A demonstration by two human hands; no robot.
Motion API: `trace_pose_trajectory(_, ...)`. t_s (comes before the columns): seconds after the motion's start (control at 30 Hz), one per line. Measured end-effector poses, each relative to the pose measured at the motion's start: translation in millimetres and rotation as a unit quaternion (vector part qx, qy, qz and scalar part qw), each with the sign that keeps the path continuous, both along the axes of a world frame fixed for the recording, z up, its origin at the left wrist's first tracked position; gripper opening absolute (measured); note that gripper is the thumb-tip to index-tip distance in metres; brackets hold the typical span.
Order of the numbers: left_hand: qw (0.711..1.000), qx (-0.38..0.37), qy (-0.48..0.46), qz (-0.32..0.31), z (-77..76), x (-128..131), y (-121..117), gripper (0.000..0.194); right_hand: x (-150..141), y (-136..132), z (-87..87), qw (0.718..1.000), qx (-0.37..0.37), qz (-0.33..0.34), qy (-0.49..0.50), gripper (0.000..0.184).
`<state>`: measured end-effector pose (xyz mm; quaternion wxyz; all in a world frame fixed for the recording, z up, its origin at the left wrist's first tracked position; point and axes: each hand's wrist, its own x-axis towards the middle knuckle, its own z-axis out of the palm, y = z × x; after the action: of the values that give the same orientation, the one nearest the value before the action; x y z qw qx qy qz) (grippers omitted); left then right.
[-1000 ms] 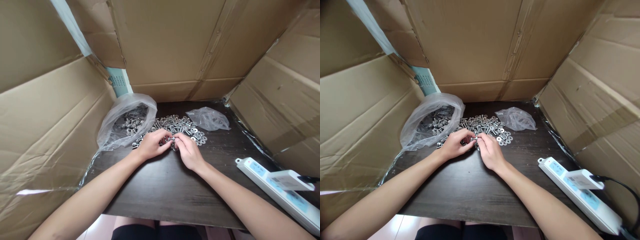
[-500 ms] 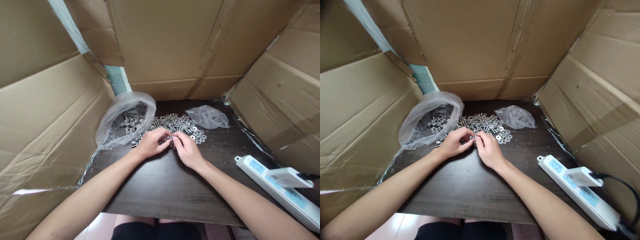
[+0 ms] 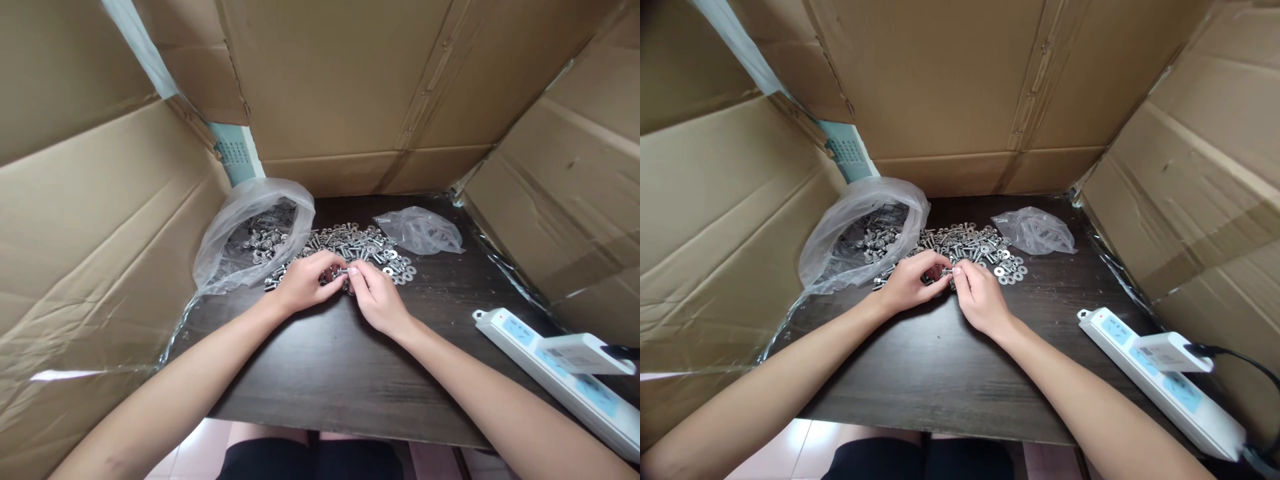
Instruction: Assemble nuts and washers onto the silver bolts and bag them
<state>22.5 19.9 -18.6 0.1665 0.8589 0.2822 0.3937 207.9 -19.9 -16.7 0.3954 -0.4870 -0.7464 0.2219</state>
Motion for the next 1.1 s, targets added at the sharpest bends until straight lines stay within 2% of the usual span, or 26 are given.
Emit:
trace_pose_trajectory(0.37,1.000,0.009,0.002,-0.001,0.1,0.0,-0.5,0.013,1.8,-0.2,3.6,1.000,-0.022,-0.006,0.012,0.033)
trace_pose_trajectory(0.53,1.000,0.006,0.003,0.003,0.0,-0.1,-0.6,0.013,3.2,-0.8,5.3,0.999,-0.048,-0.018,0.017,0.019)
trace_pose_trajectory(1.1,1.000,0.000,0.003,0.005,-0.9,0.4,-0.4,0.014,1.1,-0.9,1.0,1.000,-0.004,-0.006,0.007,0.020)
